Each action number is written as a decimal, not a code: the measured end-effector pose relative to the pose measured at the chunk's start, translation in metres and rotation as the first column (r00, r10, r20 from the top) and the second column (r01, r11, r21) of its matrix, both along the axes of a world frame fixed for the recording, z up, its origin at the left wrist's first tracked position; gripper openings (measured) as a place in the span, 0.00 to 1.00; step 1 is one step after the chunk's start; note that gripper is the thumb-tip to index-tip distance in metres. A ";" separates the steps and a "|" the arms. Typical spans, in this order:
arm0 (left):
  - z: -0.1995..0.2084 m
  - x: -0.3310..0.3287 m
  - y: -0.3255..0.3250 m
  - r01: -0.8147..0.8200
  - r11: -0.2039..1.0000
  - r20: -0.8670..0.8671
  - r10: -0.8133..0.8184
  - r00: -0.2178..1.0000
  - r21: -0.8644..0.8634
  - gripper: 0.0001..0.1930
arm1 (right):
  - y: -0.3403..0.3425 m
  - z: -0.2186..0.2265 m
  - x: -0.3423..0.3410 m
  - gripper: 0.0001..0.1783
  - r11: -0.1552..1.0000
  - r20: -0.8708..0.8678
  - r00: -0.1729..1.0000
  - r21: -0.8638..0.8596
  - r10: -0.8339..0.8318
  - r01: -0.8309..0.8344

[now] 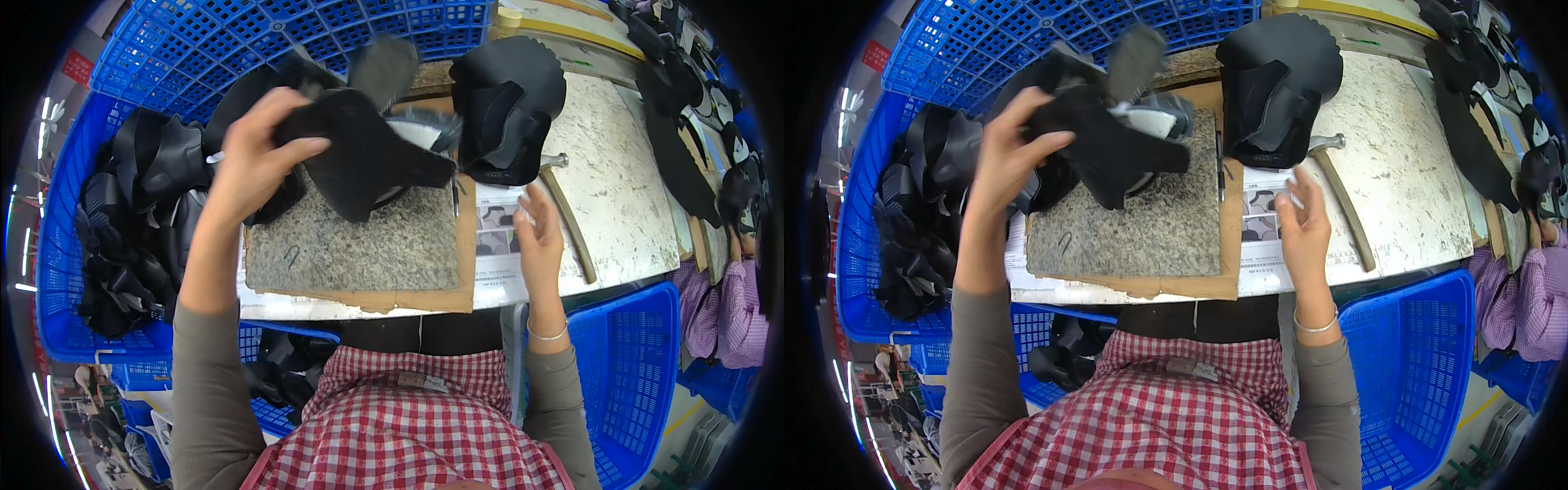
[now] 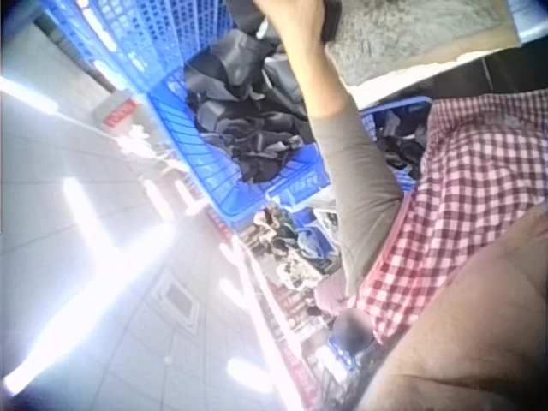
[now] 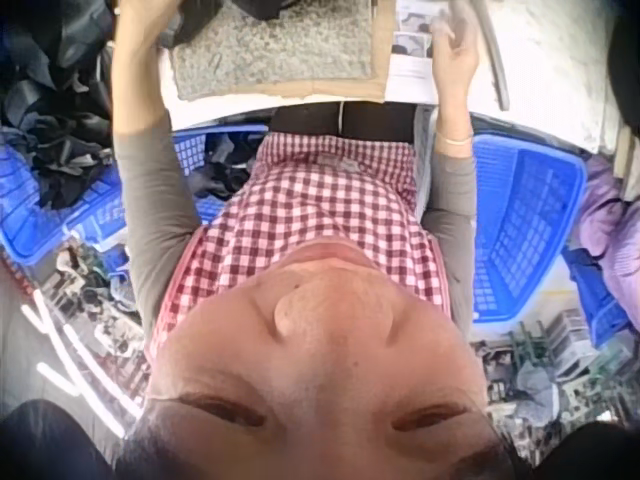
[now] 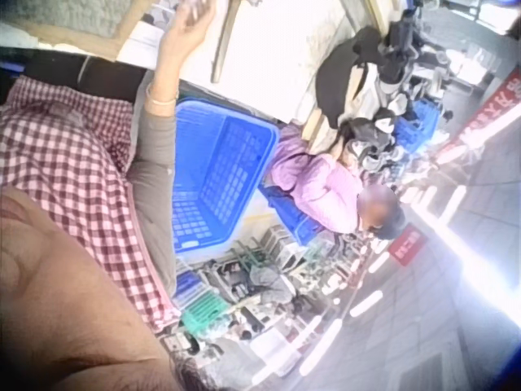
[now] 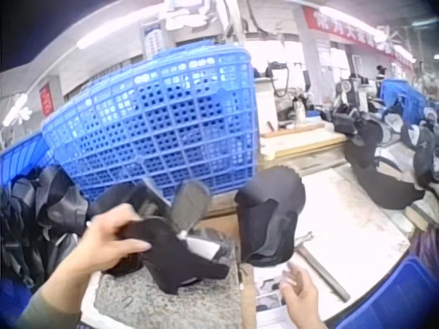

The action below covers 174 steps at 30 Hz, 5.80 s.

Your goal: The person repeatedly picks up black shoe uppers from a blue basket, aligns and folds the edges, and uses a hammer to tap the seams on a workbench. The person turns the pieces over and continues hammering different edges, then places the finished pieces back on the bench.

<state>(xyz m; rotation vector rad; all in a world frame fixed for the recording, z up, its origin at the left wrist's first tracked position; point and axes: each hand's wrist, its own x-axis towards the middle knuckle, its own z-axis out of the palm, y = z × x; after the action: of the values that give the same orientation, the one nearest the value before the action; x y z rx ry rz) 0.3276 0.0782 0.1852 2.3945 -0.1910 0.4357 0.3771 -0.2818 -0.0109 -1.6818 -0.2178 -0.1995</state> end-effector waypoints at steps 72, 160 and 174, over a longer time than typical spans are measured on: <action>-0.091 -0.094 -0.127 0.111 0.975 0.226 -0.153 0.962 0.190 0.23 | 0.000 0.085 -0.065 0.09 0.765 0.678 0.589 -0.626 0.440 0.150; -0.183 -0.122 -0.107 -0.370 -0.059 -0.348 -0.236 0.907 -0.927 0.14 | 0.093 0.018 -0.127 0.16 0.732 -0.315 0.881 0.679 0.353 -0.051; -0.103 -0.168 -0.010 -0.050 0.810 -0.401 -0.234 0.886 -0.584 0.16 | 0.081 0.120 -0.119 0.13 0.887 -0.116 0.881 0.000 0.459 -0.462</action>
<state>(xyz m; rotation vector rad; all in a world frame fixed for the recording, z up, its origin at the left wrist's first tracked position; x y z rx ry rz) 0.1596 0.0687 0.0819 1.7943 0.0403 -0.1272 0.2578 -0.2008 0.1095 -1.6137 -0.5301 0.2584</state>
